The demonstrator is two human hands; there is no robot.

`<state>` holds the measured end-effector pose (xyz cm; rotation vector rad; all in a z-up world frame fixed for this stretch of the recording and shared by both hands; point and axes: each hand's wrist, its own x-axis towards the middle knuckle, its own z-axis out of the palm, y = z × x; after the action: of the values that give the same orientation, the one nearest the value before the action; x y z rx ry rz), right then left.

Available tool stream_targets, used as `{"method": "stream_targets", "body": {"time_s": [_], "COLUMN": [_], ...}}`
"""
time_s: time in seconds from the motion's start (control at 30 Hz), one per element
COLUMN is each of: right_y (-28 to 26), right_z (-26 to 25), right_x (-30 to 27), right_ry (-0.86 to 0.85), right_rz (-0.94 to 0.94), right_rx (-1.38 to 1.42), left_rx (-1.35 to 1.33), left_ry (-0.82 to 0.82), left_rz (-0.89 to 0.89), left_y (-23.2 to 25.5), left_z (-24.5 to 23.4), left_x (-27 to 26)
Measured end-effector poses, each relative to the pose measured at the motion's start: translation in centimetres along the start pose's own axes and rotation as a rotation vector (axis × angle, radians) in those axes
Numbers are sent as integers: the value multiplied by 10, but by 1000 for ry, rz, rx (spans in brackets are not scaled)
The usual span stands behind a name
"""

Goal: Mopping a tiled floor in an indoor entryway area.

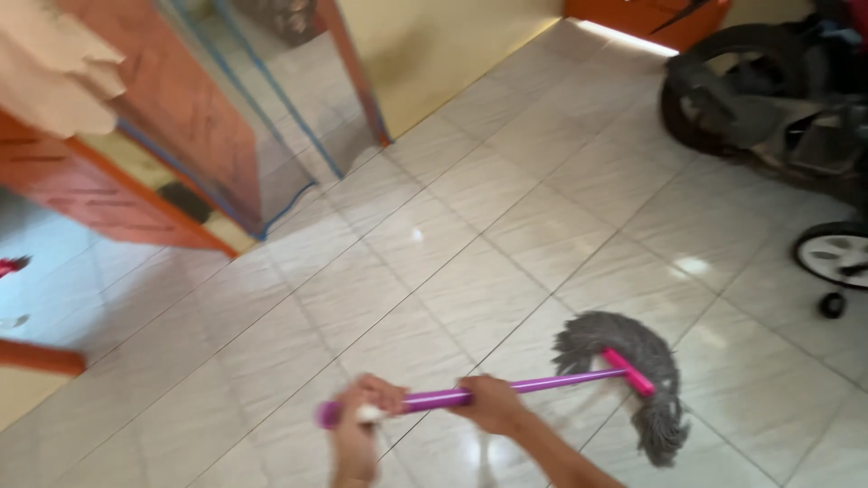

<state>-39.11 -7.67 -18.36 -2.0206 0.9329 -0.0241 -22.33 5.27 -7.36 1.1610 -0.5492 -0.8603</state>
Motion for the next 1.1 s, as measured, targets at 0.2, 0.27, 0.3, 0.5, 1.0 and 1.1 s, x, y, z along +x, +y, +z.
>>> {"method": "stream_targets", "body": {"time_s": [0.2, 0.27, 0.3, 0.5, 1.0, 1.1], "right_y": [249, 316, 341, 380, -75, -174], "right_z": [-58, -68, -75, -58, 195, 241], "right_x": [-52, -79, -94, -115, 25, 29], "right_ry": [223, 291, 255, 296, 14, -25], "right_rz": [91, 48, 140, 181, 197, 132], "right_rx": [-108, -184, -240, -255, -162, -27], "left_rx": [7, -5, 160, 220, 54, 77], "left_ry": [-291, -351, -412, -465, 1, 134], "left_rz": [-150, -205, -264, -112, -264, -147], "left_y": [-165, -199, -210, -236, 40, 105], "left_z": [150, 190, 206, 206, -200, -269], "left_x": [-30, -54, -68, -94, -48, -50]}}
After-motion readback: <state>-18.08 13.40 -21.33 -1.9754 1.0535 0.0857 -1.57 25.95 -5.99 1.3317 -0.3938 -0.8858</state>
